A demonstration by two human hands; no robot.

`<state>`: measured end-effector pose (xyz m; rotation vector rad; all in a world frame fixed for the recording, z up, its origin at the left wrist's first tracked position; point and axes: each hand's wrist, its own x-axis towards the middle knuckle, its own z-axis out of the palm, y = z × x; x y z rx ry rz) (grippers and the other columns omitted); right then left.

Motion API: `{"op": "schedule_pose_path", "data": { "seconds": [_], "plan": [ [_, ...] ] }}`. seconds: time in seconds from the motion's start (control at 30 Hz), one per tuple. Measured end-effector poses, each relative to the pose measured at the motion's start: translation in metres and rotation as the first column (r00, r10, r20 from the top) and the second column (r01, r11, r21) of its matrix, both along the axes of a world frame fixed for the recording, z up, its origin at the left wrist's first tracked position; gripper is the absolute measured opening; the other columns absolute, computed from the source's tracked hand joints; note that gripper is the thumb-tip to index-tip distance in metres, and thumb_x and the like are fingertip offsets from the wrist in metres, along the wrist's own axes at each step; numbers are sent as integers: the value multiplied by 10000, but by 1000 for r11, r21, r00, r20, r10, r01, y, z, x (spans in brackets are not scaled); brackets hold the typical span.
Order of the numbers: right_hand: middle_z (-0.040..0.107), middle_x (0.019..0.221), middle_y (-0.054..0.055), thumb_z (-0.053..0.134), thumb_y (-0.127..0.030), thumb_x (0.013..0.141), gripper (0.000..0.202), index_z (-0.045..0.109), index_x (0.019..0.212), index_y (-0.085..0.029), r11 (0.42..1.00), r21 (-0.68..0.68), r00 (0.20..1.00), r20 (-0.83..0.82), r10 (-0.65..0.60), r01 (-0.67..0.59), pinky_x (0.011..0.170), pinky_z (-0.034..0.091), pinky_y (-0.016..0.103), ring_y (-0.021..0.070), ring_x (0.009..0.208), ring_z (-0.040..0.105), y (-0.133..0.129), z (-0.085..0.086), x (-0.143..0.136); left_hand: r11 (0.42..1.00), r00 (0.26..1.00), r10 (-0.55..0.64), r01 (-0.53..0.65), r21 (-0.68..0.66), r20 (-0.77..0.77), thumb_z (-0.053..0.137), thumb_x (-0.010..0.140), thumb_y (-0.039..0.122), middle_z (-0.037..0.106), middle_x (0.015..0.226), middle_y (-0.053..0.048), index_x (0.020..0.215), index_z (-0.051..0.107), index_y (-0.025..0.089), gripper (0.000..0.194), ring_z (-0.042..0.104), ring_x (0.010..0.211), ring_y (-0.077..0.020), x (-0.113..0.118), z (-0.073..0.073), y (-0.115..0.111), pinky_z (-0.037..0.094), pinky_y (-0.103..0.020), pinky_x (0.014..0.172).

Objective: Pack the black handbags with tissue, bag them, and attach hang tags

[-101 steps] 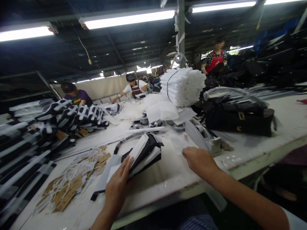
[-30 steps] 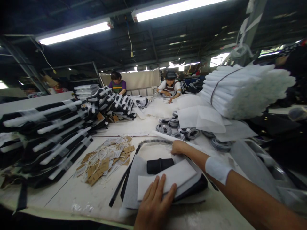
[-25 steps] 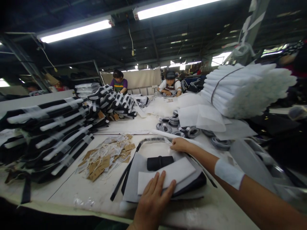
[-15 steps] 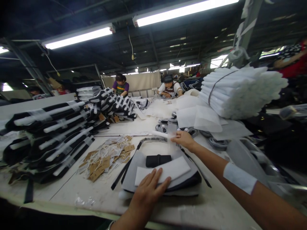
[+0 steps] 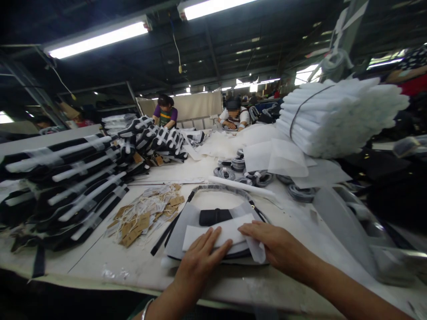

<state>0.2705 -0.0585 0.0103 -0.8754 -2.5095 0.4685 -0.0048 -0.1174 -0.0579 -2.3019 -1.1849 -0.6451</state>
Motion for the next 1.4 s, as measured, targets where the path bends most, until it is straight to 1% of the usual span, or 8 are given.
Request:
{"op": "schedule_pose_path", "data": {
  "seconds": [0.13,0.27,0.43,0.5,0.7,0.97,1.2,1.4],
  "plan": [
    [605,1395,58,500,-199,957,453,571,1400,-264,994,96,998,-4,56,-56,1158,401,408,219,1328,528,-18,-27,4,998,999,2,-5,-55,-53,476,1006,264,483,1518,-85,1440,485,312,437,506,1355,-277,3,7,-4,520,-417,1012],
    [593,1408,58,451,-154,971,480,536,1432,-260,986,153,995,-56,82,-73,1177,371,386,189,1339,514,-20,-34,4,979,983,-68,33,-199,-172,406,1012,234,486,1515,-103,1366,535,177,381,445,1394,-277,14,34,-8,457,-519,1065],
    [601,1398,76,500,-193,970,474,520,1443,-229,978,194,993,-67,96,-81,1175,371,376,187,1335,519,-21,-38,3,877,987,-126,62,-477,-104,627,870,558,592,1347,-173,1286,538,101,623,502,1302,-344,31,62,-7,365,-586,1132],
    [603,1396,75,503,-198,969,475,521,1443,-233,979,190,991,-95,93,-74,1172,378,384,192,1327,528,-22,-40,3,884,996,-88,64,-463,-31,645,854,577,606,1314,-153,1297,536,125,643,515,1286,-334,33,54,-5,364,-562,1142],
    [603,1396,65,455,-184,982,448,560,1411,-255,993,107,988,-145,61,-46,1165,392,416,199,1327,528,-24,-38,4,980,997,-57,65,-188,43,482,985,216,574,1432,-49,1443,471,252,459,522,1326,-284,30,11,-6,439,-487,1101],
    [610,1387,61,462,-237,1009,393,590,1381,-246,1000,-2,996,-93,1,-1,1158,408,410,198,1312,544,-25,-24,5,965,991,-54,84,-250,126,543,969,464,599,1409,-67,1393,526,205,497,537,1326,-291,36,24,-9,459,-538,1089],
    [577,1424,67,446,-108,974,521,476,1473,-258,955,297,998,-57,-5,22,1143,427,450,214,1340,515,-40,-30,1,998,979,-15,28,-61,204,540,996,287,675,1311,-18,1304,605,248,317,619,1234,-245,45,6,-6,473,-489,1080],
    [636,1355,73,426,-69,935,612,422,1506,-287,870,487,997,-51,-65,81,1066,515,452,244,1276,574,-60,-39,9,995,981,-10,28,-91,192,548,992,324,659,1336,-26,1316,595,246,336,589,1272,-235,44,5,-7,459,-481,1096]
  ]
}}
